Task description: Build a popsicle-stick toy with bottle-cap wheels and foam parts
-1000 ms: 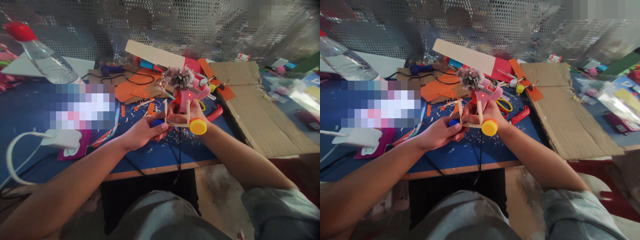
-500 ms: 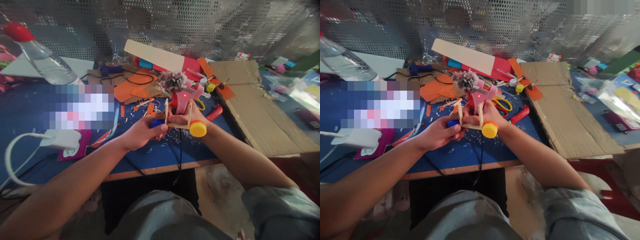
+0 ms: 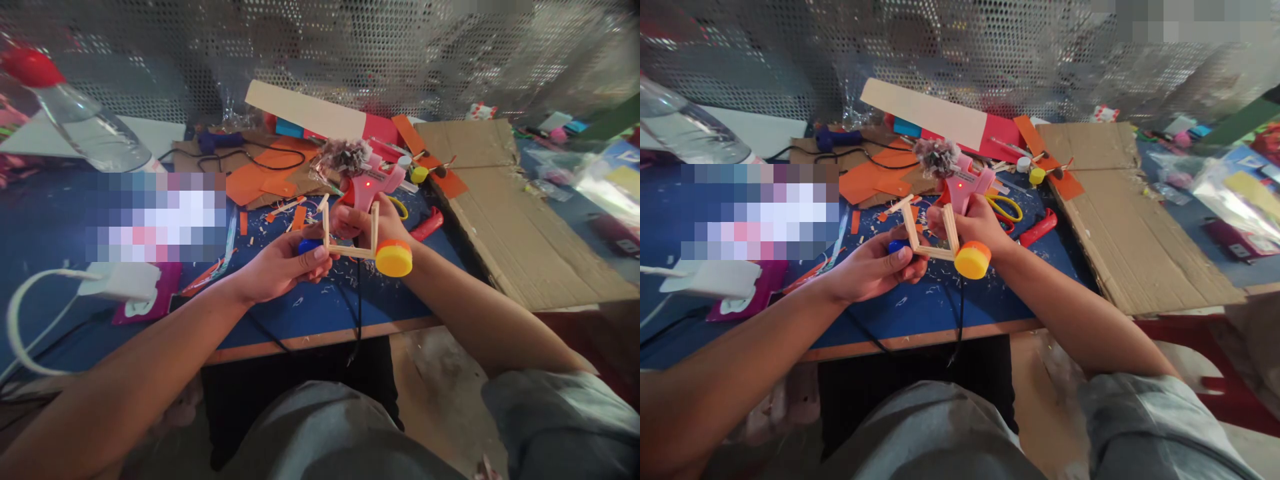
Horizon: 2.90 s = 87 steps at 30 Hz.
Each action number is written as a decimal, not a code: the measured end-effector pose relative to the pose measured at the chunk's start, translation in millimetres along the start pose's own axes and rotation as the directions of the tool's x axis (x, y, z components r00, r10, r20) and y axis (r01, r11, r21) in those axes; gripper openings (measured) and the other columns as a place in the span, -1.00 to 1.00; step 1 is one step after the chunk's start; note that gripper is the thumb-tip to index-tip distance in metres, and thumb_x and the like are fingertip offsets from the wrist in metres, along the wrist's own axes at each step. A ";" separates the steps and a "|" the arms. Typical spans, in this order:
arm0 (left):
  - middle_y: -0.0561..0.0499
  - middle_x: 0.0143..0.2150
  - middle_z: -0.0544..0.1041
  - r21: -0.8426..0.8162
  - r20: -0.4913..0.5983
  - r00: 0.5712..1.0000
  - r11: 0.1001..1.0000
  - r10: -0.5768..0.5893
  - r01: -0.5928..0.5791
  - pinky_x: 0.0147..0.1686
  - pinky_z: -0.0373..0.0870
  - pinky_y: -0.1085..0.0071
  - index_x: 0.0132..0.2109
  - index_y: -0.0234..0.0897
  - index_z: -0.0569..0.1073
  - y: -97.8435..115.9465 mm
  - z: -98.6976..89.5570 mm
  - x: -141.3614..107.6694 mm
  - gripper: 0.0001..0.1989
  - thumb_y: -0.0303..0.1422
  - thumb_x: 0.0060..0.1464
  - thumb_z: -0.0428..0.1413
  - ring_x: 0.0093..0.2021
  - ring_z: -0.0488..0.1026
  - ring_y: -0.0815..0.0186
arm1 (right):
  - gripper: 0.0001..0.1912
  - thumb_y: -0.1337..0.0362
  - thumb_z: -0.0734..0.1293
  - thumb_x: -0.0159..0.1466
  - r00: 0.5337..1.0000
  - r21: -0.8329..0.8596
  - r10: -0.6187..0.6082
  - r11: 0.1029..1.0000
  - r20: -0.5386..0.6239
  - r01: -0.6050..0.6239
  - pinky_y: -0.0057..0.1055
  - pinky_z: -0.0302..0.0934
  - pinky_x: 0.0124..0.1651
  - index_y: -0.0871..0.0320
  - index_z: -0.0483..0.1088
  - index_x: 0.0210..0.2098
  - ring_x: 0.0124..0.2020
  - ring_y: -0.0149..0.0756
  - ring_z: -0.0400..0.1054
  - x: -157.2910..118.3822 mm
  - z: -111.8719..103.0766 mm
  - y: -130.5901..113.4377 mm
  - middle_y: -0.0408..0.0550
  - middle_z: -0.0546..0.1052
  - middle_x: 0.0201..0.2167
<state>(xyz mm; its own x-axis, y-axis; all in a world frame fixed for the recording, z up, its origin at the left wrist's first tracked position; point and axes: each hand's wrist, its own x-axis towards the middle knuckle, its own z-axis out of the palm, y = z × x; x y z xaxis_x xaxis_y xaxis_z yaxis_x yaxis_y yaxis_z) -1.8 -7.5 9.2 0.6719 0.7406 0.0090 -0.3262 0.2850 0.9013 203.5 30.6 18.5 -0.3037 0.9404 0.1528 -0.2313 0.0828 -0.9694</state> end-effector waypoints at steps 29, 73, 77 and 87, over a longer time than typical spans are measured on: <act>0.11 -0.38 0.43 -0.095 -0.057 0.986 0.984 -0.159 0.154 -0.43 0.25 0.49 -0.19 -0.32 0.53 5.5 4.1 -0.7 -0.52 -0.08 0.02 0.53 -0.44 0.38 0.45 | -0.34 -0.07 0.78 -0.11 0.999 0.009 -0.033 0.999 0.036 0.033 -0.32 0.48 -0.44 0.03 0.39 -0.28 -0.50 -0.33 0.45 -7.5 3.6 -4.6 -0.25 0.53 -0.47; 0.05 -0.44 0.54 0.116 -0.121 0.992 0.993 0.024 -0.010 -0.37 0.47 0.39 -0.26 -0.31 0.51 -4.7 8.6 6.0 -0.84 -0.34 0.12 0.32 -0.44 0.49 0.38 | -0.54 0.01 0.74 0.07 0.983 -0.197 -0.126 0.975 -0.133 0.098 -0.16 0.51 -0.31 -0.01 0.43 -0.37 -0.41 -0.23 0.47 -27.4 16.8 -6.0 -0.15 0.57 -0.40; 0.07 -0.46 0.51 0.177 -0.129 0.991 0.984 0.040 -0.017 -0.39 0.45 0.39 -0.27 -0.29 0.51 -6.0 8.1 6.6 -0.82 -0.30 0.12 0.32 -0.45 0.47 0.37 | -0.57 -0.01 0.73 0.08 0.982 -0.226 -0.128 0.970 -0.137 0.094 -0.12 0.56 -0.30 -0.01 0.47 -0.38 -0.41 -0.20 0.49 -29.9 18.2 -6.6 -0.14 0.58 -0.41; 0.11 -0.40 0.50 0.110 -0.165 0.986 0.994 0.037 -0.019 -0.35 0.43 0.40 -0.17 -0.25 0.48 -8.0 11.6 4.3 -0.81 -0.31 0.16 0.32 -0.42 0.46 0.41 | -0.58 -0.05 0.72 0.07 0.970 -0.276 -0.185 0.951 -0.160 0.137 0.05 0.64 -0.13 -0.03 0.51 -0.40 -0.32 -0.08 0.59 -31.9 19.8 -3.5 -0.12 0.62 -0.37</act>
<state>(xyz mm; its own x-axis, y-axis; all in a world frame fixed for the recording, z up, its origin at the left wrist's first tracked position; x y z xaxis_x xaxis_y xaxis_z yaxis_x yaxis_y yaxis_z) 11.4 -13.8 7.1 0.5402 0.8410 -0.0291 -0.2638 0.2021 0.9432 195.7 -6.3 20.8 -0.1040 0.9491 0.2972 -0.0065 0.2982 -0.9545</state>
